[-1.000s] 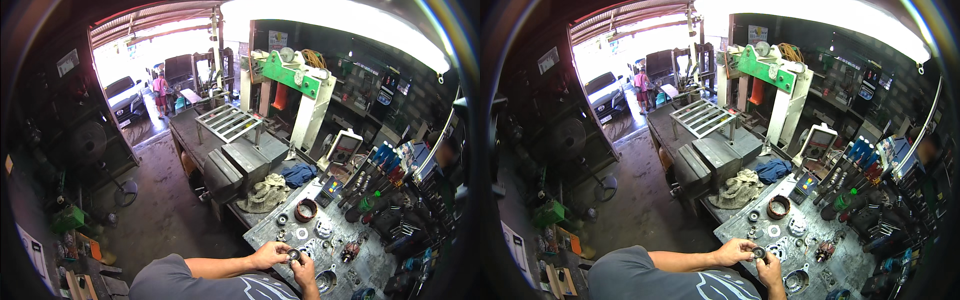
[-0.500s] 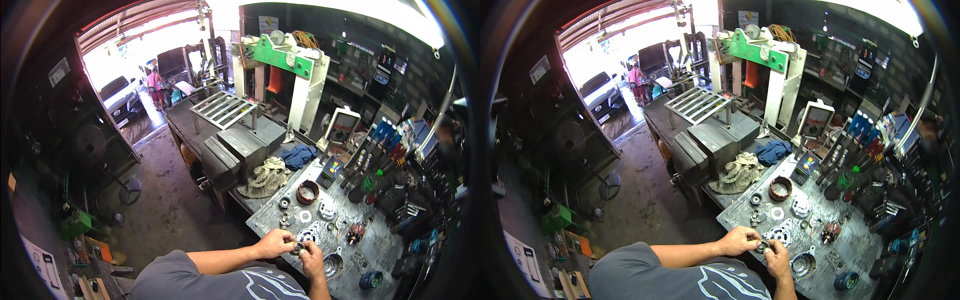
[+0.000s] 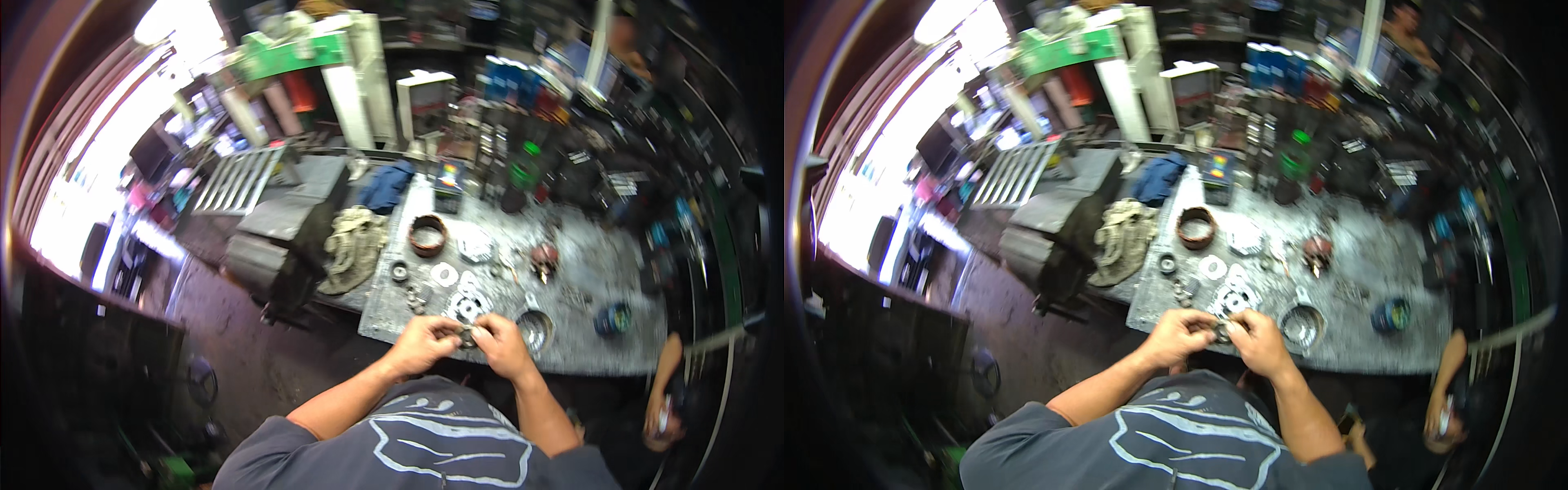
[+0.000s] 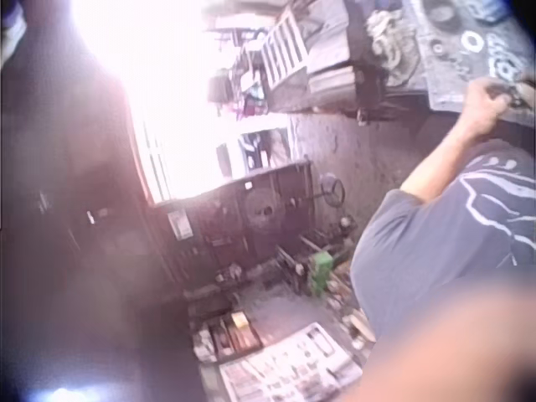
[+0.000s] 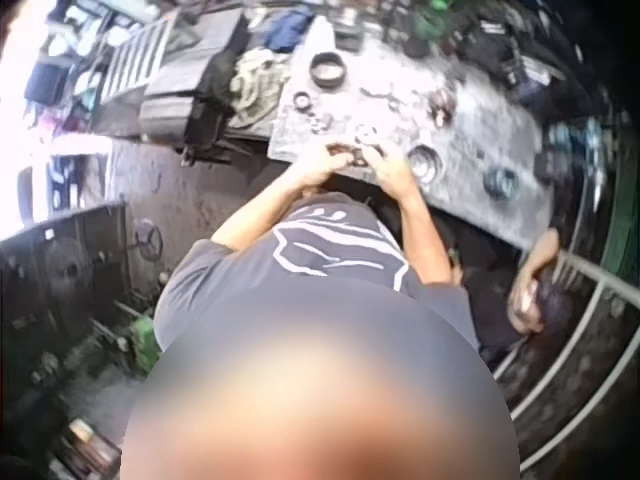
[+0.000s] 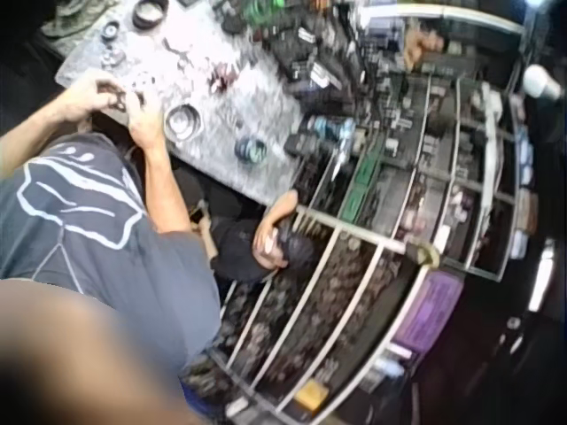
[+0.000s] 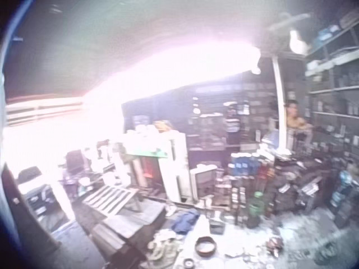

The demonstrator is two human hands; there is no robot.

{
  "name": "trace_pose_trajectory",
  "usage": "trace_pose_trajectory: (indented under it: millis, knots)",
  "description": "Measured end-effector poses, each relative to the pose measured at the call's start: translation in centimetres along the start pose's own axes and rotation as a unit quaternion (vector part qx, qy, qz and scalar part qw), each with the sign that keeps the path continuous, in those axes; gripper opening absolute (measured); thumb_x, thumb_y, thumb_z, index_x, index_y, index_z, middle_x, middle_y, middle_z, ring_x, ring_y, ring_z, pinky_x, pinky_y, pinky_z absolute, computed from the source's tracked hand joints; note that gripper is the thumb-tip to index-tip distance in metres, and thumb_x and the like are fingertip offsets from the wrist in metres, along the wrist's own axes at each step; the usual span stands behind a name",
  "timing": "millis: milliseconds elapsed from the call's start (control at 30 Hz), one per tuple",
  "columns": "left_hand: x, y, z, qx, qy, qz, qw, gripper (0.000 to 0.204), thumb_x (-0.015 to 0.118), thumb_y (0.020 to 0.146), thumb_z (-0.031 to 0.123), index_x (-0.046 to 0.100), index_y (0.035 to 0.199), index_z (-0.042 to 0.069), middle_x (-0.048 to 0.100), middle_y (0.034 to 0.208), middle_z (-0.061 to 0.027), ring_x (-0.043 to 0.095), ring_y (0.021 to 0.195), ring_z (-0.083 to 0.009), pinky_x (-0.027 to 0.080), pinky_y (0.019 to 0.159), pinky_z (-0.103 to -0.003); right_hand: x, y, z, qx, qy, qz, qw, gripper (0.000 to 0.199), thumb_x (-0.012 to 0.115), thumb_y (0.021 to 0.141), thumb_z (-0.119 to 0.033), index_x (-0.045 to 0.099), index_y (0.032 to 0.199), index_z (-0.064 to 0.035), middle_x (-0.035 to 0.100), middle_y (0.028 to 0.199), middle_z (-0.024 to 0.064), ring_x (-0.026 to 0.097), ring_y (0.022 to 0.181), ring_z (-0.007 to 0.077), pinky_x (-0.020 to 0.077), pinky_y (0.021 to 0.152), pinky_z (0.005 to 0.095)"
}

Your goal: The person applies liquid from a green bottle to a small metal part, then wipes it with a cloth. They handle several small metal components on a workbench, pick up a hammer, and place it down. They continue to manipulate and inspect the parts, occasionally wiping them with a cloth.

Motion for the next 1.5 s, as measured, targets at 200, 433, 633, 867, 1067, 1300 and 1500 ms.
trace_pose_trajectory:
  millis: [200, 433, 633, 867, 1067, 1300, 1500]
  knots:
    - [-2.2, 1.0, -0.3, -0.029, -0.070, 0.009, 0.997, 0.024, 0.079, 0.097, 0.009, 0.077, 0.117, -0.005, 0.079, 0.099, -0.0066, 0.072, 0.082, -0.0117, 0.061, 0.082, -0.029, 3.8, -0.7, 3.6, 0.158, 0.443, -0.048, 0.881, 0.021, 0.064, 0.107, -0.015, 0.076, 0.111, 0.0020, 0.075, 0.098, 0.0069, 0.064, 0.078, 0.0123, 0.0521, 0.072, 0.0265]
    - [-2.8, 1.4, 0.4, -0.039, -0.032, -0.011, 0.999, 0.022, 0.080, 0.099, 0.012, 0.076, 0.113, -0.004, 0.078, 0.095, -0.0068, 0.072, 0.079, -0.0123, 0.060, 0.078, -0.028, 6.1, -2.0, 4.2, 0.162, 0.555, -0.032, 0.815, 0.023, 0.068, 0.108, -0.018, 0.072, 0.121, -0.0002, 0.067, 0.095, 0.0008, 0.054, 0.074, 0.0084, 0.0493, 0.073, 0.0289]
    - [-5.6, 3.9, -0.7, 0.006, 0.103, -0.055, 0.993, 0.037, 0.086, 0.100, 0.026, 0.077, 0.120, -0.004, 0.080, 0.102, -0.0074, 0.074, 0.092, -0.0133, 0.059, 0.085, -0.031, 6.4, -3.4, 5.3, 0.147, 0.623, 0.000, 0.768, 0.017, 0.067, 0.110, -0.013, 0.070, 0.121, -0.0017, 0.067, 0.097, -0.0010, 0.049, 0.070, 0.0068, 0.0465, 0.072, 0.0300]
    - [-28.7, 7.5, -1.7, -0.016, 0.630, 0.346, 0.696, 0.042, 0.079, 0.092, 0.023, 0.075, 0.129, 0.005, 0.076, 0.117, -0.0217, 0.073, 0.115, -0.0384, 0.058, 0.100, -0.051, 2.7, -5.8, 6.1, 0.122, 0.606, 0.030, 0.786, 0.017, 0.072, 0.109, -0.021, 0.071, 0.114, -0.0044, 0.069, 0.099, 0.0008, 0.050, 0.069, 0.0078, 0.0481, 0.071, 0.0304]
    - [-31.2, 2.3, 3.8, 0.218, 0.344, 0.462, 0.788, 0.028, 0.055, 0.100, 0.009, 0.073, 0.121, 0.002, 0.076, 0.112, -0.0207, 0.074, 0.107, -0.0328, 0.058, 0.101, -0.045, 1.8, -5.9, 7.6, 0.157, 0.592, 0.009, 0.790, 0.013, 0.070, 0.111, -0.017, 0.072, 0.113, -0.0047, 0.072, 0.098, 0.0013, 0.052, 0.069, 0.0076, 0.0488, 0.072, 0.0314]
    - [-19.2, -8.7, 15.5, 0.443, -0.243, 0.197, 0.840, 0.038, 0.050, 0.099, 0.014, 0.062, 0.129, -0.006, 0.045, 0.169, -0.0274, 0.063, 0.138, -0.0414, 0.058, 0.112, -0.055, 5.2, 0.3, 3.8, 0.164, 0.573, -0.109, 0.795, 0.017, 0.068, 0.112, -0.021, 0.070, 0.113, -0.0042, 0.065, 0.092, 0.0005, 0.049, 0.070, 0.0095, 0.0473, 0.073, 0.0313]
    - [-4.1, -7.2, 14.3, 0.340, 0.080, 0.095, 0.932, 0.070, 0.076, 0.098, 0.002, 0.048, 0.162, 0.003, 0.047, 0.168, -0.0213, 0.049, 0.153, -0.0311, 0.034, 0.129, -0.044, 12.0, 3.9, -3.8, 0.133, 0.565, -0.253, 0.774, 0.034, 0.064, 0.114, -0.021, 0.066, 0.141, -0.0015, 0.076, 0.127, 0.0089, 0.075, 0.112, 0.0175, 0.0620, 0.101, 0.0380]
Point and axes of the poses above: each hand's wrist, its own y-axis towards the middle knuckle, its own x-axis out of the palm, z = x × y, the point moved 10 cm from there along y, towards the middle knuckle
